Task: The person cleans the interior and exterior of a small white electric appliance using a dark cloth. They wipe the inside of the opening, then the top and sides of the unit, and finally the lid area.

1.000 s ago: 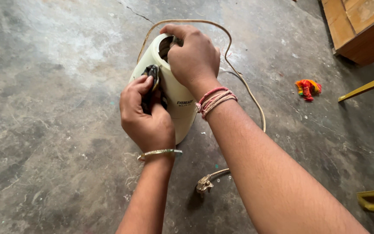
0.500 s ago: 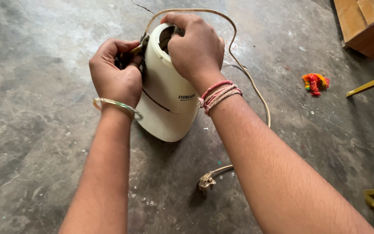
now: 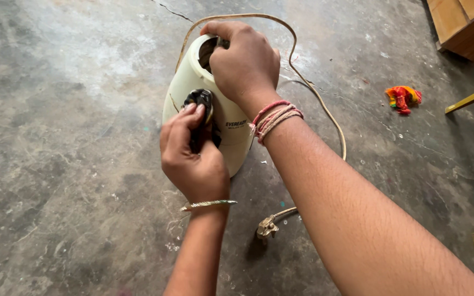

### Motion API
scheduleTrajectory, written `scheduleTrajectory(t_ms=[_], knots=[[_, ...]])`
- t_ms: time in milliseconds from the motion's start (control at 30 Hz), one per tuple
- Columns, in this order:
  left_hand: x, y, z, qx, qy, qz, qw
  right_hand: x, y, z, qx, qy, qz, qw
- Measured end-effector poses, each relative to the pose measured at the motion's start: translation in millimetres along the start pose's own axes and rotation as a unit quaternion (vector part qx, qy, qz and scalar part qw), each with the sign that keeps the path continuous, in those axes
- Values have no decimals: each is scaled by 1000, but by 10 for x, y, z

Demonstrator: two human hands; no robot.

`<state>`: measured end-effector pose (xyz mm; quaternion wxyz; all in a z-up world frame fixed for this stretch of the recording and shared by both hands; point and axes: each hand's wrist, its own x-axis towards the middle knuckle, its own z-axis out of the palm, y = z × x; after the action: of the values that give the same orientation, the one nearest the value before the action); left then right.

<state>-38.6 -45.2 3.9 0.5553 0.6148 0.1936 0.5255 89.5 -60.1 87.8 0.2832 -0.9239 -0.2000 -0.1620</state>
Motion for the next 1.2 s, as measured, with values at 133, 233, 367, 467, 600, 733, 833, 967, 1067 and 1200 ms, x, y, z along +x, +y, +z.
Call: scheduleTrajectory(t_ms=[133,233,367,467,600,733,833,967,1067,1200], knots=[[-32,13,42,26,17,20,999,-15,15,8,5,1,-11,1000],[21,-17,91,33,40,27,998,-14,34,20,3,7,-32,999],[217,-149,124,0,49,26,998,-19,67,36,-6,18,-45,999],[352,-237,76,-45,24,-11,999,-25,44,45,-3,10,-41,999],[627,-385,63,-31,-11,-34,999,-27,41,23,-17,3,-35,999],[791,-496,-46,-43,-69,-132,988,-45,73,21,-16,-38,-37,998],[775,-489,-94,-15,-67,-148,987,14,188,-12,22,-66,-66,995],[430,-366,-84,-12,-15,-173,985,113,416,-84,301,-165,-35,939],[188,-249,2,-10,36,-135,990,126,446,-64,469,-199,115,853],[209,-261,129,-45,78,-148,985,108,421,-50,497,-182,201,824]])
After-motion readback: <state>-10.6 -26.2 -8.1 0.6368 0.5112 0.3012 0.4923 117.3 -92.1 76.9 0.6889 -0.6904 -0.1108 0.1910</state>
